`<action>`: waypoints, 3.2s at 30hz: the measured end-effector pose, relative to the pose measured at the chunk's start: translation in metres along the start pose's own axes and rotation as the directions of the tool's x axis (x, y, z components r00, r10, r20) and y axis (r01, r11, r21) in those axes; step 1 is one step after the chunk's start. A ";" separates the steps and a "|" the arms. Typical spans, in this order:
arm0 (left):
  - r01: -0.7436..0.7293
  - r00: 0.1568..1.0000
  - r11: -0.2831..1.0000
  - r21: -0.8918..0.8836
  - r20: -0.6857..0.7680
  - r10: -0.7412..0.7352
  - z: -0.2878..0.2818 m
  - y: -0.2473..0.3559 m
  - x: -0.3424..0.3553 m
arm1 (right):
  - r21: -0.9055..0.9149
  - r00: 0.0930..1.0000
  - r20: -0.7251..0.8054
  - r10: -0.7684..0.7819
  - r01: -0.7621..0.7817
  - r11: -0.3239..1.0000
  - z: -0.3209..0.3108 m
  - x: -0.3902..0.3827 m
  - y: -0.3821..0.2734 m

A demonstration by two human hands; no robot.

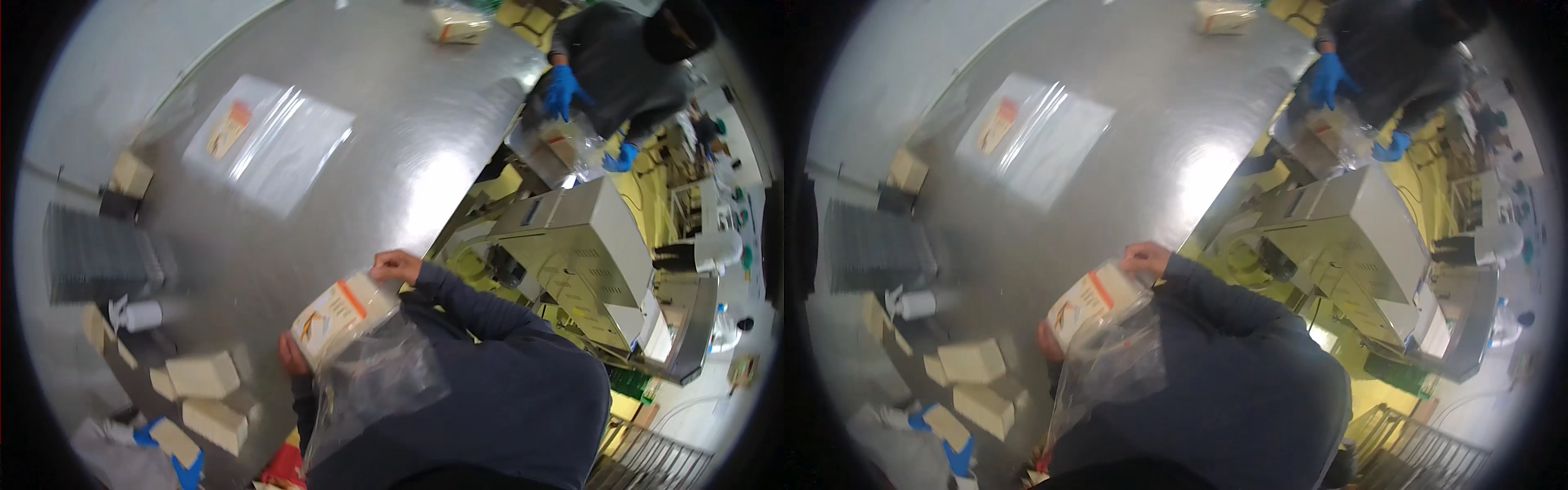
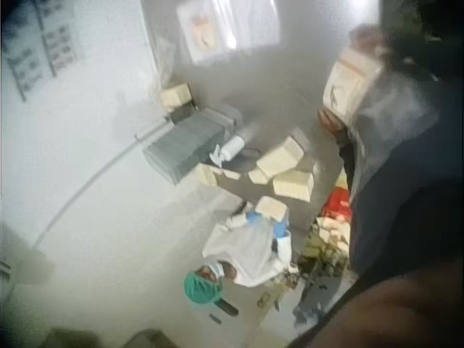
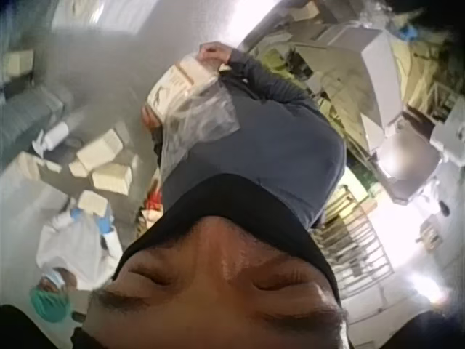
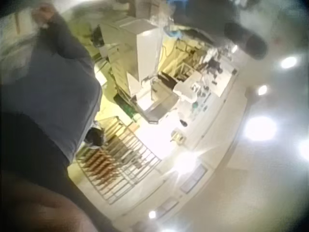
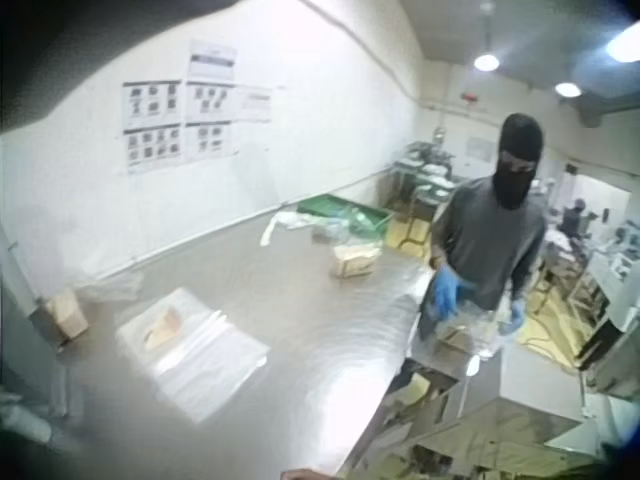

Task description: The person places stacks of sliced food items into clear plastic bags on a stainless steel table, then seals the bags and sets them aside. The person repeats this process for multiple stacks, handling the items by hand without using additional tools.

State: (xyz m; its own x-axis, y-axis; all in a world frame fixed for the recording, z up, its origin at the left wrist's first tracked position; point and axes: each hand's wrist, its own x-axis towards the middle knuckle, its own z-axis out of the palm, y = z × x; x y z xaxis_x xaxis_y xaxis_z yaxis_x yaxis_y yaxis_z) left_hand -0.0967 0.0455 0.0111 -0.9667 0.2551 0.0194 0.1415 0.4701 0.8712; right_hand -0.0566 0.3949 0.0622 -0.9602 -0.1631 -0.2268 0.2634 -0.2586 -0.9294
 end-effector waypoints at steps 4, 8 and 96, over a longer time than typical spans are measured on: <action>0.073 0.997 0.997 -0.038 -0.013 -0.074 0.021 0.000 0.024 | 0.202 0.989 -0.130 -0.070 0.096 0.975 0.011 0.017 0.033; 0.093 0.995 0.996 0.012 0.040 -0.093 0.045 -0.004 0.054 | 0.110 0.984 -0.178 0.019 0.000 0.994 0.001 0.015 0.041; -0.149 0.560 0.946 0.288 -0.764 0.321 0.129 0.240 0.052 | -0.527 0.951 0.170 -0.257 0.308 0.792 0.094 0.085 -0.037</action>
State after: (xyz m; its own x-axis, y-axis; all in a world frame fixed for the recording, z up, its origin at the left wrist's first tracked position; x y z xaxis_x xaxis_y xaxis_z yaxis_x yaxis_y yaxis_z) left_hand -0.0860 0.2806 0.1578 -0.6585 -0.3522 0.6650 0.3388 0.6503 0.6799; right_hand -0.1395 0.3010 0.1042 -0.9653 -0.2506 0.0730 -0.1365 0.2464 -0.9595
